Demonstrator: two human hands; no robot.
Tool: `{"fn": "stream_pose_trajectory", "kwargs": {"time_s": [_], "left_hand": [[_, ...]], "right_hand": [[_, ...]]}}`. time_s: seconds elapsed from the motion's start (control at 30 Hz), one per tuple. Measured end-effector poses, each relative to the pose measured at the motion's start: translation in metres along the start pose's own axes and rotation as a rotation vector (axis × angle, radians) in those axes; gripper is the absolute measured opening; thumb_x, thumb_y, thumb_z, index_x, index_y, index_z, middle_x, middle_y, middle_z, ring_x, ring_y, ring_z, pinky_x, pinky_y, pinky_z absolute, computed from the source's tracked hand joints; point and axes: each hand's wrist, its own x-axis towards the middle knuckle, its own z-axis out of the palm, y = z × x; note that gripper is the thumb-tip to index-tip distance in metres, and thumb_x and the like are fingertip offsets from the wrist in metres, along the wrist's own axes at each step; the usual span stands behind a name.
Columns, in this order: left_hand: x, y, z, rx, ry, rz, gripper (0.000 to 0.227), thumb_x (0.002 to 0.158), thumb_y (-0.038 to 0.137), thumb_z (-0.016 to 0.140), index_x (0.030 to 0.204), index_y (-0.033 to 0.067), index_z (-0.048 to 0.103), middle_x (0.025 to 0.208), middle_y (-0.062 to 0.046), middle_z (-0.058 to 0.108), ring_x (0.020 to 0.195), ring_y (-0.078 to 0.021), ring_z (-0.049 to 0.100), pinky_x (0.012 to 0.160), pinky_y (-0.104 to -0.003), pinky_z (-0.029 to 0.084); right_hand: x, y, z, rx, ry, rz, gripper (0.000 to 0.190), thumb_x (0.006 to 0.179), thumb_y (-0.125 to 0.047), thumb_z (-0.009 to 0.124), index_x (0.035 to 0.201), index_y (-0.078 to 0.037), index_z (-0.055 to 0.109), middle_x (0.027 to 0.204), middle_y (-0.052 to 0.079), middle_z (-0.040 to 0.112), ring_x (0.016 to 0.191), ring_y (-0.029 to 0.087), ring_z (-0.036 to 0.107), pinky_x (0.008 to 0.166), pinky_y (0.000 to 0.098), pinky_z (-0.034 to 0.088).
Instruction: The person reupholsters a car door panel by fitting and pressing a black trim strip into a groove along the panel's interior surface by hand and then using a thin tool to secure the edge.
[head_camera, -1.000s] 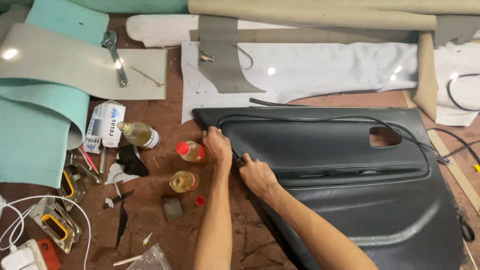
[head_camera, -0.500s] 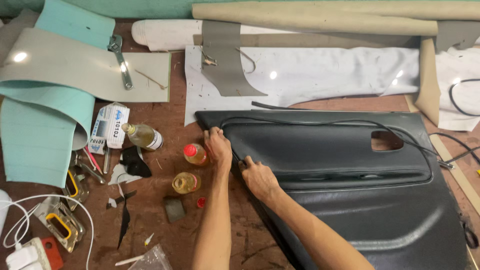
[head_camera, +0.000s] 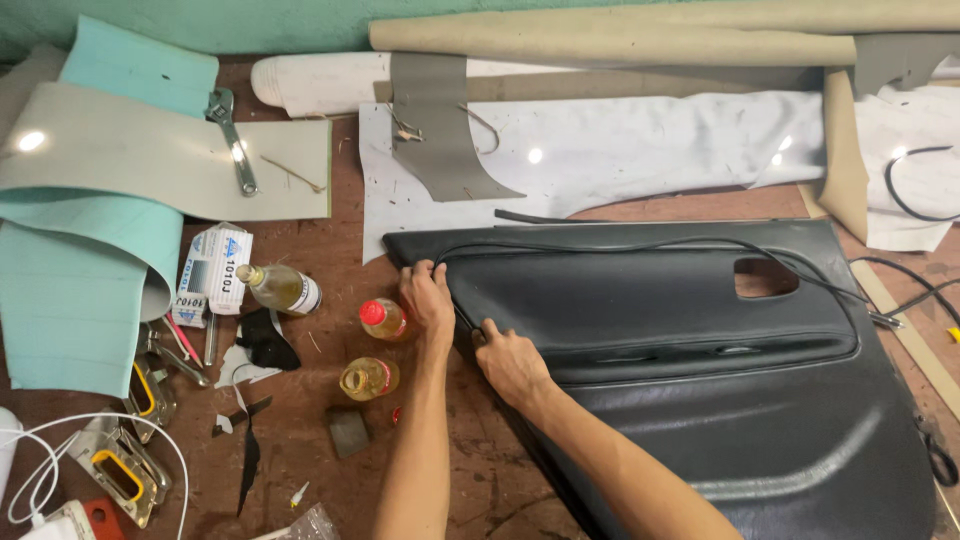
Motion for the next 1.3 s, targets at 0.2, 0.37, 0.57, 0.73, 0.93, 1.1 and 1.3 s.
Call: {"fn": "stream_pose_trajectory", "kwargs": {"time_s": [0.2, 0.37, 0.57, 0.73, 0.93, 1.1, 1.3], "left_hand": [[0.004, -0.002, 0.005, -0.022, 0.053, 0.128, 0.010, 0.098, 0.009, 0.068, 0.096, -0.0011, 0.066, 0.095, -0.022, 0.062, 0.087, -0.0427, 0.062, 0.075, -0.051, 0.049], [0.016, -0.012, 0.008, -0.022, 0.080, 0.100, 0.004, 0.092, 0.003, 0.066, 0.093, -0.0003, 0.063, 0.095, -0.020, 0.062, 0.087, -0.0418, 0.062, 0.076, -0.051, 0.048], [0.017, -0.008, 0.008, 0.019, 0.037, 0.176, 0.005, 0.093, 0.004, 0.070, 0.094, 0.0005, 0.066, 0.095, -0.020, 0.062, 0.088, -0.0420, 0.061, 0.077, -0.051, 0.048], [0.010, -0.011, -0.001, 0.039, 0.085, 0.385, 0.007, 0.096, 0.008, 0.071, 0.099, 0.0025, 0.070, 0.094, -0.018, 0.063, 0.088, -0.0402, 0.062, 0.077, -0.049, 0.049], [0.000, -0.006, -0.004, 0.054, 0.066, 0.398, 0.014, 0.095, 0.011, 0.072, 0.106, 0.0012, 0.069, 0.094, -0.018, 0.071, 0.090, -0.0357, 0.065, 0.076, -0.046, 0.053], [-0.027, 0.000, -0.007, 0.042, -0.026, 0.277, 0.037, 0.089, -0.003, 0.064, 0.125, -0.0008, 0.069, 0.093, -0.018, 0.074, 0.096, -0.0357, 0.066, 0.083, -0.045, 0.054], [-0.027, 0.002, -0.007, -0.007, -0.020, 0.109, 0.034, 0.090, -0.004, 0.064, 0.123, 0.0027, 0.071, 0.098, -0.023, 0.072, 0.098, -0.0380, 0.066, 0.086, -0.047, 0.053]], "right_hand": [[0.000, 0.000, 0.002, -0.008, 0.051, -0.006, 0.020, 0.091, -0.007, 0.061, 0.107, 0.002, 0.068, 0.117, 0.017, 0.061, 0.091, 0.035, 0.071, 0.064, 0.0392, 0.062], [0.000, -0.002, -0.007, -0.020, -0.052, -0.006, 0.018, 0.092, -0.009, 0.060, 0.105, -0.002, 0.070, 0.118, 0.016, 0.061, 0.091, 0.033, 0.071, 0.067, 0.0393, 0.061], [0.002, 0.004, -0.010, -0.044, -0.085, -0.010, 0.018, 0.089, -0.011, 0.063, 0.100, -0.002, 0.073, 0.121, 0.016, 0.059, 0.088, 0.031, 0.071, 0.064, 0.0376, 0.061], [0.003, 0.004, -0.003, 0.005, -0.009, -0.003, 0.020, 0.091, -0.010, 0.062, 0.105, 0.001, 0.071, 0.117, 0.015, 0.062, 0.086, 0.030, 0.072, 0.063, 0.0375, 0.061], [0.003, 0.003, -0.004, 0.005, 0.002, -0.034, 0.015, 0.088, -0.011, 0.064, 0.096, -0.004, 0.075, 0.119, 0.017, 0.061, 0.086, 0.031, 0.072, 0.067, 0.0385, 0.061], [0.003, 0.000, -0.007, -0.021, -0.045, -0.003, 0.018, 0.085, -0.009, 0.066, 0.099, -0.002, 0.074, 0.119, 0.017, 0.061, 0.087, 0.032, 0.072, 0.068, 0.0389, 0.062], [-0.001, 0.001, -0.004, 0.011, -0.054, 0.015, 0.016, 0.090, -0.010, 0.063, 0.097, -0.003, 0.075, 0.122, 0.015, 0.061, 0.093, 0.032, 0.071, 0.071, 0.0398, 0.061]]}}
